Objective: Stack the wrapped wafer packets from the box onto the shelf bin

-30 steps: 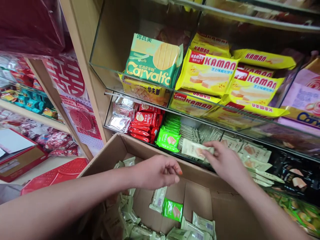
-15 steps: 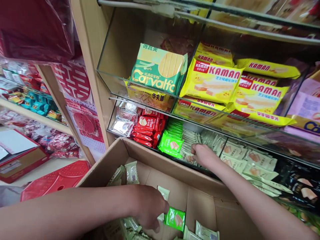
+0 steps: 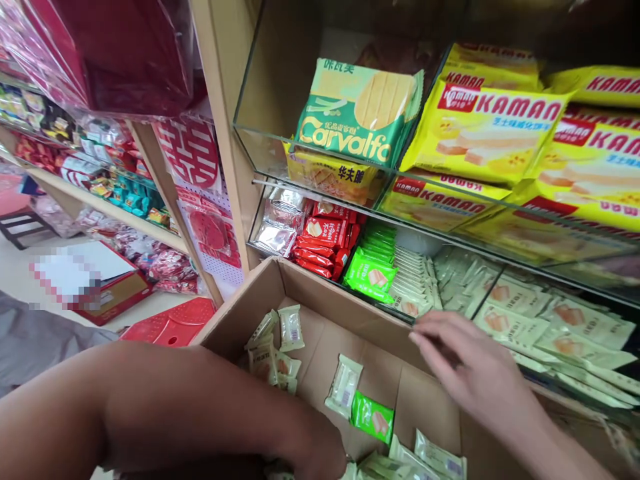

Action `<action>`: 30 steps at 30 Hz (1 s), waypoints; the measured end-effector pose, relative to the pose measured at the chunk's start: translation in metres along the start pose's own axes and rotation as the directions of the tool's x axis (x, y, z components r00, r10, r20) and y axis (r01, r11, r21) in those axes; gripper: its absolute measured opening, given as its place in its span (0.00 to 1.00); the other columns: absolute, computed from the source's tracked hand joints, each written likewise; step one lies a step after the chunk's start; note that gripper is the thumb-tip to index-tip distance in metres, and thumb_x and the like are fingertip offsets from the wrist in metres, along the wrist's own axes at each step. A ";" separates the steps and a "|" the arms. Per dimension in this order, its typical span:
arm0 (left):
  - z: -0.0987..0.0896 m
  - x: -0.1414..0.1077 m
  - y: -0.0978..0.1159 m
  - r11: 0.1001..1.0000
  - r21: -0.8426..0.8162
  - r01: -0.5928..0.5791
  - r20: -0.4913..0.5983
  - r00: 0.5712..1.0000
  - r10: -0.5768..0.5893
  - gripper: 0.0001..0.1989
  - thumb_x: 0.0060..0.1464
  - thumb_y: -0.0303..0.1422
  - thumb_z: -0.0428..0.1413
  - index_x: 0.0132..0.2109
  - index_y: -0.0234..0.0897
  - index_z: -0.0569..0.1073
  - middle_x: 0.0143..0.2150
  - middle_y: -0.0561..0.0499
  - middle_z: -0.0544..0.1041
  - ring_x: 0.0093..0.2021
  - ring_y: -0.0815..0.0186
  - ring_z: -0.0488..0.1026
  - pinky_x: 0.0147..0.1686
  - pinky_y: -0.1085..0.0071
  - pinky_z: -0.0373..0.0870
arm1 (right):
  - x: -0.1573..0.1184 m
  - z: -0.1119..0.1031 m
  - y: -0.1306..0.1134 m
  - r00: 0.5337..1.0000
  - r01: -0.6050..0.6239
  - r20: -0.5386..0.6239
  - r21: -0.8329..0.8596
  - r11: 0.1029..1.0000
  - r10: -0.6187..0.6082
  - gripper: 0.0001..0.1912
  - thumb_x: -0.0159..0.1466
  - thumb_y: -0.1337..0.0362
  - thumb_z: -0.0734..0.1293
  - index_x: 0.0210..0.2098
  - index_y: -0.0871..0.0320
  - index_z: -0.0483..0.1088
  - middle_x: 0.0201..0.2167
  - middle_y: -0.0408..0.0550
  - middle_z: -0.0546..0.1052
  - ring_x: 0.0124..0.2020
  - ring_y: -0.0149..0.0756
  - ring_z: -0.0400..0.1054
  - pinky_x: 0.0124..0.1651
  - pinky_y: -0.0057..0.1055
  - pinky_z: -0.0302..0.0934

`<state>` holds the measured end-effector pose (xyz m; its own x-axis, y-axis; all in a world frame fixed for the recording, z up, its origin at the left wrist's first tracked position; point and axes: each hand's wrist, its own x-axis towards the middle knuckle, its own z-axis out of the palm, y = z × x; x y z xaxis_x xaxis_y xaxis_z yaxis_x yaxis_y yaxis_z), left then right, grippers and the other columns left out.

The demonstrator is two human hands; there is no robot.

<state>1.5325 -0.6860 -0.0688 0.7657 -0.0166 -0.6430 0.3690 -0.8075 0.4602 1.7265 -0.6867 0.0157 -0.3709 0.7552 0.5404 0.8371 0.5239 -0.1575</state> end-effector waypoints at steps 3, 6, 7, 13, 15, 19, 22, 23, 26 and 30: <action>-0.016 -0.007 -0.001 0.993 -0.119 0.025 -0.132 0.990 -0.041 0.27 0.30 0.18 0.58 0.05 0.36 0.46 0.04 0.57 0.46 0.10 0.71 0.48 0.14 0.72 0.49 | -0.029 0.004 -0.014 0.999 -0.014 -0.038 0.057 0.998 0.017 0.06 0.57 0.70 0.63 0.34 0.56 0.66 0.35 0.49 0.69 0.40 0.37 0.64 0.42 0.33 0.59; -0.042 -0.017 -0.011 0.958 -0.286 -0.018 -0.281 0.957 -0.066 0.17 0.33 0.16 0.54 0.11 0.35 0.57 0.09 0.59 0.53 0.14 0.73 0.53 0.17 0.74 0.52 | -0.055 0.014 -0.020 0.957 -0.288 0.018 0.208 0.935 0.291 0.06 0.57 0.66 0.64 0.35 0.55 0.67 0.37 0.50 0.70 0.38 0.37 0.66 0.39 0.34 0.62; -0.051 -0.019 -0.014 0.941 -0.336 -0.040 -0.320 0.945 -0.074 0.12 0.39 0.17 0.53 0.16 0.35 0.63 0.13 0.60 0.58 0.16 0.73 0.57 0.19 0.75 0.55 | -0.061 0.018 -0.022 0.903 -0.429 0.125 0.299 0.852 0.411 0.08 0.57 0.63 0.64 0.38 0.54 0.67 0.38 0.50 0.71 0.37 0.37 0.66 0.37 0.33 0.63; -0.078 -0.023 -0.011 0.229 -0.888 -0.400 -0.449 0.862 -0.236 0.06 0.45 0.29 0.56 0.32 0.31 0.67 0.25 0.57 0.69 0.24 0.75 0.67 0.27 0.75 0.67 | -0.066 0.034 -0.036 0.574 -0.771 0.699 0.637 -0.008 0.426 0.27 0.52 0.54 0.68 0.47 0.58 0.61 0.37 0.50 0.74 0.36 0.36 0.68 0.33 0.30 0.64; -0.077 -0.023 -0.008 0.144 -0.879 -0.454 -0.476 0.839 -0.263 0.12 0.41 0.32 0.60 0.32 0.31 0.67 0.24 0.57 0.69 0.25 0.75 0.68 0.28 0.74 0.68 | -0.062 0.033 -0.038 0.543 -0.787 0.729 0.615 -0.051 0.417 0.21 0.53 0.54 0.67 0.42 0.59 0.64 0.34 0.48 0.74 0.30 0.33 0.67 0.25 0.25 0.60; -0.075 -0.023 -0.007 0.245 -0.859 -0.450 -0.500 0.841 -0.206 0.15 0.42 0.35 0.60 0.35 0.32 0.67 0.26 0.57 0.71 0.23 0.76 0.67 0.23 0.77 0.64 | -0.058 0.026 -0.039 0.591 -0.792 0.698 0.597 0.128 0.405 0.13 0.57 0.56 0.65 0.36 0.59 0.67 0.30 0.46 0.74 0.29 0.31 0.65 0.26 0.24 0.58; -0.077 -0.023 -0.008 0.280 -0.854 -0.438 -0.507 0.821 -0.263 0.12 0.45 0.35 0.57 0.32 0.30 0.67 0.25 0.56 0.70 0.22 0.76 0.66 0.23 0.76 0.65 | -0.058 0.022 -0.038 0.626 -0.769 0.681 0.619 0.159 0.380 0.12 0.57 0.59 0.65 0.39 0.58 0.66 0.35 0.47 0.73 0.37 0.35 0.66 0.40 0.31 0.60; -0.077 -0.023 -0.008 0.266 -0.855 -0.445 -0.512 0.805 -0.299 0.12 0.46 0.36 0.57 0.31 0.30 0.67 0.25 0.56 0.70 0.23 0.76 0.67 0.24 0.76 0.65 | -0.059 0.021 -0.038 0.628 -0.767 0.680 0.624 0.153 0.378 0.13 0.57 0.59 0.65 0.40 0.57 0.66 0.36 0.47 0.73 0.38 0.36 0.66 0.43 0.32 0.60; -0.073 -0.022 -0.004 0.214 -0.828 -0.519 -0.561 0.779 -0.282 0.12 0.44 0.32 0.58 0.34 0.31 0.64 0.27 0.56 0.70 0.25 0.75 0.67 0.26 0.75 0.66 | -0.059 0.019 -0.035 0.637 -0.754 0.661 0.641 0.144 0.397 0.12 0.56 0.59 0.65 0.39 0.57 0.66 0.37 0.47 0.73 0.39 0.36 0.66 0.44 0.34 0.60; -0.058 -0.019 0.001 0.312 -0.802 -0.510 -0.572 0.805 -0.156 0.20 0.39 0.23 0.58 0.39 0.36 0.57 0.27 0.60 0.66 0.26 0.74 0.66 0.26 0.76 0.64 | -0.057 0.021 -0.034 0.647 -0.720 0.599 0.684 0.119 0.472 0.17 0.57 0.57 0.64 0.45 0.54 0.61 0.36 0.46 0.73 0.36 0.35 0.68 0.39 0.32 0.62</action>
<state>1.5490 -0.6527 -0.0206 0.8604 0.4500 -0.2392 0.1473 0.2296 0.9621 1.7113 -0.7396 -0.0271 -0.0859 0.9717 -0.2202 0.0915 -0.2124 -0.9729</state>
